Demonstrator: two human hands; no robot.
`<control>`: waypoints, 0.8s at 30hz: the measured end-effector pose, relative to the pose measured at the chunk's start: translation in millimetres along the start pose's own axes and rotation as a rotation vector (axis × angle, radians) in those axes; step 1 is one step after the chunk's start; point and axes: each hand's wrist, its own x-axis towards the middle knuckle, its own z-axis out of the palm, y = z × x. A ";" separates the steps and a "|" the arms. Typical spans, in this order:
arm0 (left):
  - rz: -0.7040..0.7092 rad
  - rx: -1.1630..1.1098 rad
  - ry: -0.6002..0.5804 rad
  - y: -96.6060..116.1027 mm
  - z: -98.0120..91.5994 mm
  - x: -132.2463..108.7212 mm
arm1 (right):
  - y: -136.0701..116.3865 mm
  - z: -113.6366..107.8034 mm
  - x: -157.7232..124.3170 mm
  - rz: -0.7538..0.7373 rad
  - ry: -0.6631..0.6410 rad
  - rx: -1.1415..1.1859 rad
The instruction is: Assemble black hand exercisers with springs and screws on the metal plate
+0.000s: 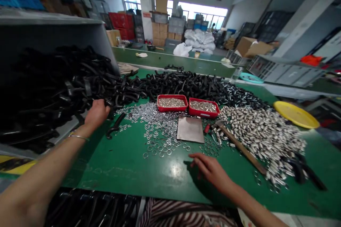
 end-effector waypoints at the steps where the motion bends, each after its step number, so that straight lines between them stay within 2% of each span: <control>1: 0.016 -0.024 0.013 14.7 1.0 -0.6 | 12.8 -20.1 3.1 0.048 0.040 -0.037; 4: 0.121 -0.089 0.001 64.7 9.3 0.2 | 45.6 -74.7 15.2 0.123 0.172 -0.283; 6: 0.144 -0.098 0.002 97.8 14.2 5.7 | 60.5 -99.5 22.3 0.151 0.256 -0.541; 9: 0.129 -0.094 0.035 138.7 14.5 21.8 | 73.9 -115.9 32.0 0.271 0.266 -0.840; 12: 0.104 -0.096 0.078 165.0 10.9 34.8 | 82.4 -119.0 45.5 0.350 0.236 -0.949; 15: -0.007 -0.343 0.072 178.8 9.9 22.0 | 88.2 -121.5 61.6 0.369 0.220 -0.973; 18: -0.050 -0.567 -0.090 178.2 10.2 -18.7 | 95.6 -128.7 73.5 0.375 0.200 -0.925; 21: 0.115 -0.437 -0.271 168.9 7.6 -61.0 | 108.5 -139.5 78.9 0.351 0.221 -0.749; 24: 0.233 -0.145 -0.415 170.1 5.1 -81.3 | 114.9 -149.9 84.0 0.316 0.284 -0.362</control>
